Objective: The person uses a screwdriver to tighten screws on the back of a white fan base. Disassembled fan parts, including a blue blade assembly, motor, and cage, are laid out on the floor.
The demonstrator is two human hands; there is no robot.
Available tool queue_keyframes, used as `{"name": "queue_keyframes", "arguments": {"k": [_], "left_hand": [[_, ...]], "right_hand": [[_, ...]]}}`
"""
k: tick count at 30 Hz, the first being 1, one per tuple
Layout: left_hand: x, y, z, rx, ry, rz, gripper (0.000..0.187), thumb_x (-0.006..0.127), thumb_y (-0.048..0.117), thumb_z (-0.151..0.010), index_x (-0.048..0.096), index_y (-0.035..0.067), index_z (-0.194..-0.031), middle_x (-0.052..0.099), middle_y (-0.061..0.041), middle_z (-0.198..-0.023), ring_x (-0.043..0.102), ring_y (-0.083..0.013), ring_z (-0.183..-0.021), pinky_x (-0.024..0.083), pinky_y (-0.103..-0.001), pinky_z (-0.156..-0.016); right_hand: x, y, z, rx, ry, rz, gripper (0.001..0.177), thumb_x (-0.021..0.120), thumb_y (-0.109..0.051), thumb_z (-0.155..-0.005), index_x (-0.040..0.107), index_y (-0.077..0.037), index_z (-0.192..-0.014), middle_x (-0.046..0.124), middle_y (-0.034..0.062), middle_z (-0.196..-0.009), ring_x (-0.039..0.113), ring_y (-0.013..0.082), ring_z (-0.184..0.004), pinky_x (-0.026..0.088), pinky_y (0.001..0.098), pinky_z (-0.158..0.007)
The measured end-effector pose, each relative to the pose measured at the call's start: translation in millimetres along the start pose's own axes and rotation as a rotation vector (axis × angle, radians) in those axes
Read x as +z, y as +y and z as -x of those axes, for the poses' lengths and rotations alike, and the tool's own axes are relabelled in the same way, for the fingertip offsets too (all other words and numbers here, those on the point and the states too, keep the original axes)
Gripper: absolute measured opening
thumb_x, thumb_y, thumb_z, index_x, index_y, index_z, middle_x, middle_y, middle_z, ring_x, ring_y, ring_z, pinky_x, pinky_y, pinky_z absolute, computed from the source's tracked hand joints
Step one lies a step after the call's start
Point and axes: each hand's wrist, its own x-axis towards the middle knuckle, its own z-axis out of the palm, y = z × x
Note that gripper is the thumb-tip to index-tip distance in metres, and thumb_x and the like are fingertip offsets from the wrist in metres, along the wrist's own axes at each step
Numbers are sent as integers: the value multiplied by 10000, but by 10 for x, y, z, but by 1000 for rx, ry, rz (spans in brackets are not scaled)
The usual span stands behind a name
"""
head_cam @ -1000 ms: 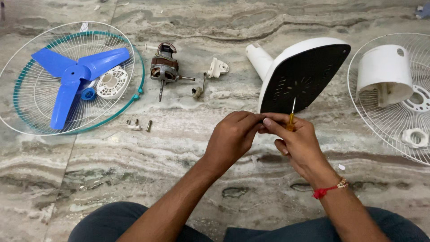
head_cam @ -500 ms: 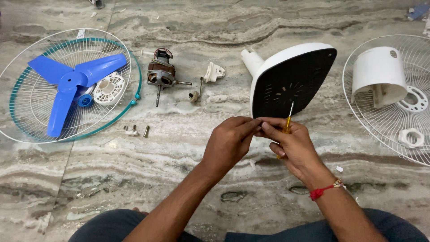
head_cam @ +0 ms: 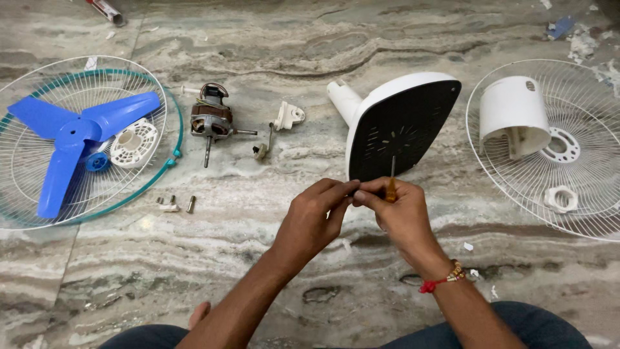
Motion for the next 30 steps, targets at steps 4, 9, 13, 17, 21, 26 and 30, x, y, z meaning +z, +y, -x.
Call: {"name": "queue_keyframes", "arguments": {"k": [4,9,13,17,21,26,30], "left_hand": [[-9,44,-1,-47,3,23,239,699,39,-934,759,31,-1165,760,-122,-1005,761,-222,-841,608,-328,-701],[5,25,-27,-148,13,153,207,701,93,-943,748,23,-1132,747,-117,-1019,771,-198,-873,643,-284,-714],[82,-77,-14,-277,55,307,226,723,111,-921,737,12,-1124,751,-110,-1004,763,-166,-882,632,-277,-741],[140,-249,-48,-446,72,479,263,744,126,-910,720,7,-1143,763,-91,-1001,735,-136,-882,609,-273,-772],[134,-368,-50,-477,98,538,266,751,117,-886,704,-16,-1111,761,-81,-1025,734,-147,-894,605,-282,-783],[93,-455,-48,-568,58,374,293,751,177,-873,717,25,-1121,764,-79,-999,739,-145,-877,614,-298,-751],[5,-576,-28,-558,59,175,280,765,208,-865,736,29,-1078,781,-78,-1001,753,-160,-856,611,-312,-748]], "right_hand": [[1,12,-4,-16,-11,-70,132,744,-65,-900,781,6,-1004,778,109,-814,436,37,-463,314,218,-404],[-22,54,-35,120,-80,-342,173,727,-64,-922,762,41,-1056,769,139,-875,514,54,-549,322,210,-430],[-20,75,-44,170,-82,-444,205,705,-49,-906,729,44,-1087,755,122,-956,670,75,-746,340,202,-445],[-50,79,-72,248,-124,-547,255,693,-82,-924,720,35,-1150,747,122,-991,658,81,-808,346,178,-448],[-65,103,-92,272,-167,-606,281,692,-110,-961,673,50,-1191,710,127,-1006,659,88,-857,350,166,-450],[-170,91,-149,247,-112,-556,284,686,-107,-960,689,33,-1206,711,115,-1036,566,77,-782,362,159,-468],[-239,59,-168,186,-52,-526,256,673,-90,-953,687,39,-1174,699,111,-1041,652,98,-884,372,171,-466]]}}
